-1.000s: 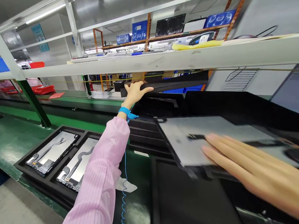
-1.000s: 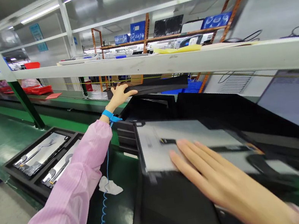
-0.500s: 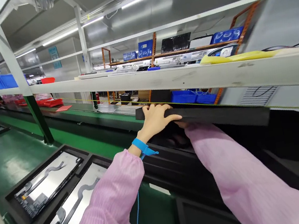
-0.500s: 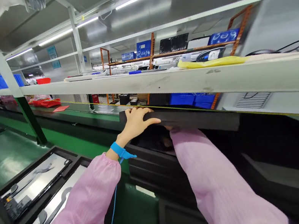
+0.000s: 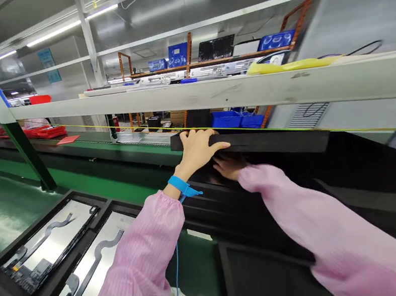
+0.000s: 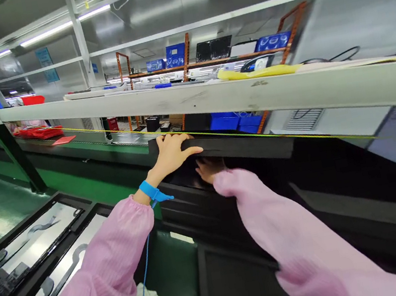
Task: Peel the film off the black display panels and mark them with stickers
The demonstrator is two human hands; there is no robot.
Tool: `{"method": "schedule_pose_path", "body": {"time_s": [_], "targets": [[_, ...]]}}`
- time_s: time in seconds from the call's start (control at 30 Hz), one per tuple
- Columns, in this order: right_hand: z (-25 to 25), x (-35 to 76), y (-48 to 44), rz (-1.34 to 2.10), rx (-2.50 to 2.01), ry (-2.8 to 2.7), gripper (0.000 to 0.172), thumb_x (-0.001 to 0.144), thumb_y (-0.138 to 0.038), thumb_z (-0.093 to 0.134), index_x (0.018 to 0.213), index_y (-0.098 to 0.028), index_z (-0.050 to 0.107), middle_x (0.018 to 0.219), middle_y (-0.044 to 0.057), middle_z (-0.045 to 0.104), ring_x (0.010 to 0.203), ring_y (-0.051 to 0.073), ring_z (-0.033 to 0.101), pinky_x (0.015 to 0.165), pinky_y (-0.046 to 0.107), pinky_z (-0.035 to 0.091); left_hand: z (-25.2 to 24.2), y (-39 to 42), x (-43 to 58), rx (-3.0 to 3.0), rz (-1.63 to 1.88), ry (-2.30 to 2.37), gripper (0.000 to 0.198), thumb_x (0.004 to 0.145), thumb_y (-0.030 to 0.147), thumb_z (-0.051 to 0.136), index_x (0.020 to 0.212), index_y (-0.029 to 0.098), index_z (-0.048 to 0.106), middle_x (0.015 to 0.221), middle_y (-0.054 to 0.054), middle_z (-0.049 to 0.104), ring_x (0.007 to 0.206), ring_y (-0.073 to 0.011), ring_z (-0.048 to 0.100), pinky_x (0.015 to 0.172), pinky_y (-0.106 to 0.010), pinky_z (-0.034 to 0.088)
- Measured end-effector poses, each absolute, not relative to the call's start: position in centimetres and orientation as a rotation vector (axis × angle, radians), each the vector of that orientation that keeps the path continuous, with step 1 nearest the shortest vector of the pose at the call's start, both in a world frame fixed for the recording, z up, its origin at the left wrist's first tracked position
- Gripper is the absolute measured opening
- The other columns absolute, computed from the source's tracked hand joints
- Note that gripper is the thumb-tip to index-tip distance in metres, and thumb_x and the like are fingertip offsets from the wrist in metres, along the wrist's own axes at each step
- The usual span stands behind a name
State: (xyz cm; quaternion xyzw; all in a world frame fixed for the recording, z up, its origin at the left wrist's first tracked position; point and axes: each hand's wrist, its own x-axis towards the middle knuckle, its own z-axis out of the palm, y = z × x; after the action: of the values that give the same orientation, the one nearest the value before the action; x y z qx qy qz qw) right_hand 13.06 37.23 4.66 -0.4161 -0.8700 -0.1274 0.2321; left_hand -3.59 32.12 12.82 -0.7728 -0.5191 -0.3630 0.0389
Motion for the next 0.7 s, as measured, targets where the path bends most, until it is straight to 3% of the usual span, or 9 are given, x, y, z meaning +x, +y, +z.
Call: {"method": "schedule_pose_path", "body": {"time_s": [0.13,0.27,0.33,0.4,0.5,0.6,0.67,0.7], "targets": [[2.1,15.5,25.0,-0.426,-0.914,-2.616,0.036,0.100,-0.033,0.039,0.127,-0.019,0.060,0.132,0.009,0.052,0.129,0.029,0.042,0.105,0.056,0.040,12.3,31.7,-2.6,-2.379,-1.102,-1.610,0.040,0.090,0.053,0.051,0.113,0.023,0.064,0.116,-0.004,0.068,0.116,-0.0227,0.049,0.101,-0.037,0.026],[0.2,21.3,12.8,-0.619,-0.542,-2.726,0.039,0.102,-0.032,0.033,0.130,-0.024,0.058,0.136,0.000,0.048,0.124,0.021,0.050,0.091,0.041,0.056,9.7,30.2,-1.8,-2.465,-0.984,-1.701,0.033,0.088,0.049,0.058,0.108,0.023,0.064,0.114,-0.003,0.068,0.114,-0.0221,0.051,0.100,-0.038,0.028],[-0.8,26.1,10.1,-0.389,-0.770,-2.719,0.036,0.101,-0.037,0.037,0.128,-0.028,0.060,0.128,-0.002,0.054,0.115,0.018,0.056,0.089,0.035,0.058,7.9,29.2,-1.6,-2.533,-0.882,-1.770,0.026,0.088,0.043,0.059,0.104,0.023,0.065,0.113,-0.003,0.068,0.113,-0.0220,0.054,0.101,-0.039,0.030],[-2.4,31.4,9.7,-0.011,-1.297,-2.585,0.036,0.100,-0.044,0.040,0.122,-0.030,0.064,0.119,-0.002,0.060,0.107,0.019,0.061,0.092,0.032,0.056,6.4,28.1,-1.3,-2.567,-0.800,-1.827,0.024,0.089,0.037,0.057,0.108,0.023,0.064,0.117,-0.005,0.067,0.115,-0.0222,0.054,0.105,-0.040,0.029],[-5.7,36.8,11.2,0.097,-1.705,-2.449,0.031,0.099,-0.033,0.043,0.108,-0.019,0.069,0.104,0.008,0.065,0.095,0.022,0.064,0.088,0.035,0.057,5.6,25.9,-0.1,-2.498,-0.765,-1.923,0.034,0.093,0.025,0.050,0.126,0.021,0.056,0.137,-0.014,0.054,0.132,-0.0267,0.044,0.115,-0.047,0.014],[-9.3,37.0,13.8,0.103,-1.922,-2.367,0.019,0.100,-0.026,0.052,0.111,-0.016,0.064,0.111,0.008,0.061,0.103,0.017,0.060,0.097,0.036,0.050,6.5,21.3,2.0,-2.413,-0.761,-2.003,0.059,0.089,0.014,0.049,0.147,0.015,0.034,0.153,-0.021,0.033,0.147,-0.0349,0.020,0.117,-0.056,0.000],[-11.4,35.4,15.3,0.021,-2.048,-2.287,0.025,0.098,-0.029,0.058,0.118,-0.013,0.059,0.120,0.010,0.055,0.112,0.021,0.054,0.099,0.043,0.048,7.5,16.4,3.0,-2.437,-0.753,-1.996,0.066,0.090,0.018,0.050,0.151,0.014,0.026,0.152,-0.020,0.036,0.148,-0.0356,0.018,0.117,-0.057,0.001],[-12.2,34.5,15.8,-0.031,-2.096,-2.246,0.030,0.098,-0.031,0.059,0.121,-0.013,0.057,0.123,0.011,0.052,0.115,0.024,0.051,0.100,0.046,0.046,7.8,13.4,3.0,-2.477,-0.757,-1.977,0.062,0.091,0.023,0.049,0.150,0.017,0.030,0.147,-0.017,0.045,0.146,-0.0337,0.023,0.119,-0.056,0.004]]}}
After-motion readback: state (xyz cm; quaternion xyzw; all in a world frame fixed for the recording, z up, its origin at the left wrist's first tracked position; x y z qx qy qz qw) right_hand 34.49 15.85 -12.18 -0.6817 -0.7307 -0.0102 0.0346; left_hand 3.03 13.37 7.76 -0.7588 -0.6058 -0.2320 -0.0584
